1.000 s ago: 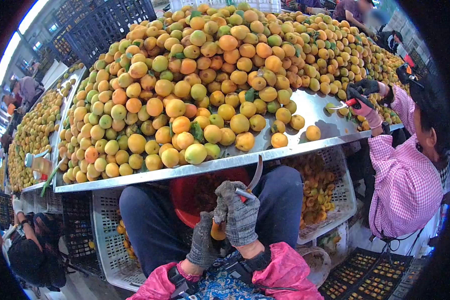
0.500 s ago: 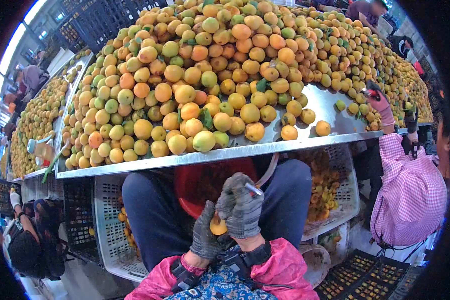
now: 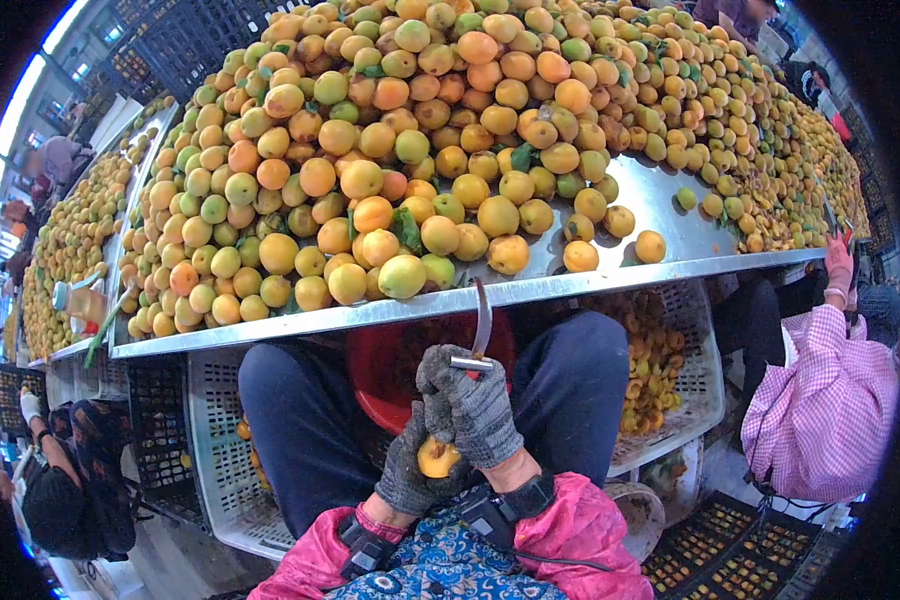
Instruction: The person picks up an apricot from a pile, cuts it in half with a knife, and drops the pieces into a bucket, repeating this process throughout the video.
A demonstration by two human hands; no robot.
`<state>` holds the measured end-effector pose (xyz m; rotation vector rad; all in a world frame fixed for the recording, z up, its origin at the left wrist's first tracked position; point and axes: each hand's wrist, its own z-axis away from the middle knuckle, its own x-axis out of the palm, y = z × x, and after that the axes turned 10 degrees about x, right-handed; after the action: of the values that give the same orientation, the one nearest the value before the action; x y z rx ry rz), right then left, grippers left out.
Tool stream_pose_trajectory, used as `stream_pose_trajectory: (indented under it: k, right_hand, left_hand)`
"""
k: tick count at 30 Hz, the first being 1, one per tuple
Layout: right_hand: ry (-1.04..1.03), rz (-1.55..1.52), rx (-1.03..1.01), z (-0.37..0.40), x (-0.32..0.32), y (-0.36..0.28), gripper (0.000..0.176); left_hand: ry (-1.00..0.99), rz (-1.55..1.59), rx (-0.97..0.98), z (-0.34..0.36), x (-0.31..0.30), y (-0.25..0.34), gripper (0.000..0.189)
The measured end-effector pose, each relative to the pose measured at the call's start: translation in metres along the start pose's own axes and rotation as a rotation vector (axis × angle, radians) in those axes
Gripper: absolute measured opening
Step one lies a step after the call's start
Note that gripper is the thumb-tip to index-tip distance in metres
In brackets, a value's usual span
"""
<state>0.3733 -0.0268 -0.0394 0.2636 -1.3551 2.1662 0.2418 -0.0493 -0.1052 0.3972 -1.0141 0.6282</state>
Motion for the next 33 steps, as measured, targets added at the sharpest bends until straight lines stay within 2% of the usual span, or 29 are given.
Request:
stream_pose_trajectory:
  k: [1, 3, 4, 5, 7, 8, 10, 11, 12, 13, 15, 16, 17, 18, 19, 21, 22, 23, 24, 25, 26, 27, 28, 29, 31, 32, 33]
  right_hand:
    - [0.002, -0.002, 0.003, 0.001, 0.002, 0.004, 0.016]
    - [-0.008, 0.333, -0.153, 0.002, 0.003, 0.014, 0.014]
    - [-0.013, 0.505, -0.237, 0.0, 0.005, 0.016, 0.015]
    - [-0.003, 0.506, -0.237, 0.002, 0.009, 0.017, 0.015]
    - [0.038, 0.494, -0.192, 0.004, 0.018, 0.019, 0.02]
    - [0.042, 0.509, -0.26, -0.001, 0.012, 0.038, 0.023]
    - [0.096, 0.493, -0.237, -0.002, 0.012, 0.045, 0.022]
    - [0.131, 0.476, -0.223, -0.004, 0.013, 0.045, 0.021]
    - [0.158, 0.457, -0.253, -0.004, 0.014, 0.045, 0.017]
    - [0.165, 0.452, -0.253, -0.002, 0.014, 0.044, 0.017]
    - [0.271, 0.347, -0.302, -0.006, 0.013, 0.038, 0.004]
    - [0.254, 0.156, -0.325, -0.016, 0.001, 0.048, 0.005]
    - [0.252, 0.16, -0.356, -0.023, -0.006, 0.052, 0.004]
    - [0.278, 0.063, -0.258, -0.022, -0.008, 0.047, 0.004]
    - [0.289, 0.015, -0.208, -0.019, -0.007, 0.042, 0.007]
    - [0.272, -0.202, -0.065, -0.014, -0.006, 0.032, 0.013]
    - [0.244, -0.367, 0.03, -0.013, -0.006, 0.03, 0.016]
    - [0.247, -0.367, 0.036, -0.013, -0.008, 0.034, 0.016]
    - [0.231, -0.292, -0.046, -0.015, -0.01, 0.04, 0.016]
    - [0.211, -0.217, -0.13, -0.016, -0.01, 0.044, 0.017]
    - [0.207, -0.217, -0.13, -0.018, -0.01, 0.047, 0.017]
    - [0.217, -0.094, -0.205, -0.018, -0.009, 0.051, 0.016]
    - [0.228, 0.029, -0.279, -0.017, -0.008, 0.053, 0.017]
    - [0.231, 0.026, -0.287, -0.019, -0.006, 0.053, 0.017]
    - [0.105, 0.185, -0.39, -0.017, -0.002, 0.051, 0.017]
    - [0.138, 0.305, -0.285, -0.015, 0.004, 0.045, 0.017]
    - [0.14, 0.346, -0.347, -0.011, 0.01, 0.043, 0.014]
  left_hand:
    - [0.003, 0.0, -0.002, 0.003, -0.001, -0.001, 0.04]
    - [-0.191, -1.366, 0.583, 0.011, -0.005, -0.006, 0.06]
    - [-0.2, -1.364, 0.586, 0.008, -0.008, -0.007, 0.06]
    - [-0.055, -0.986, 0.429, 0.005, -0.015, -0.009, 0.06]
    - [0.078, -0.605, 0.261, -0.002, -0.044, -0.013, 0.06]
    - [0.053, -0.535, 0.25, -0.009, -0.071, -0.013, 0.058]
    - [0.19, -0.424, 0.218, 0.001, -0.025, -0.016, 0.048]
    - [0.182, -0.43, 0.214, -0.007, -0.04, -0.017, 0.048]
    - [0.062, -0.827, 0.424, -0.02, -0.069, -0.018, 0.047]
    - [0.012, -0.98, 0.542, -0.022, -0.071, -0.018, 0.047]
    - [-0.031, -1.292, 0.806, -0.024, -0.058, -0.016, 0.045]
    - [0.0, -1.724, 0.919, -0.02, -0.054, -0.01, 0.043]
    - [0.036, -2.159, 1.015, -0.016, -0.038, -0.004, 0.042]
    - [-0.039, -2.161, 1.195, -0.016, -0.031, -0.003, 0.035]
    - [-0.037, -2.161, 1.197, -0.017, -0.027, -0.001, 0.035]
    - [-0.136, -2.063, 1.069, -0.02, -0.023, 0.003, 0.029]
    - [-0.136, -2.062, 1.067, -0.024, -0.027, 0.002, 0.029]
    - [-0.063, -1.875, 0.93, -0.028, -0.028, 0.001, 0.027]
    - [0.009, -1.688, 0.795, -0.029, -0.03, 0.001, 0.025]
    - [0.014, -1.69, 0.793, -0.027, -0.032, -0.001, 0.025]
    - [0.14, -1.014, 0.536, -0.024, -0.015, -0.002, 0.031]
    - [0.236, -0.34, 0.265, -0.021, -0.006, -0.002, 0.037]
    - [0.237, -0.342, 0.264, -0.024, -0.015, -0.001, 0.037]
    - [0.191, -0.308, 0.286, -0.029, -0.032, 0.0, 0.038]
    - [0.137, -0.28, 0.283, -0.024, -0.041, 0.0, 0.038]
    - [0.123, -0.243, 0.278, -0.018, -0.035, 0.004, 0.04]
    - [0.104, -0.205, 0.267, -0.016, -0.032, 0.006, 0.041]
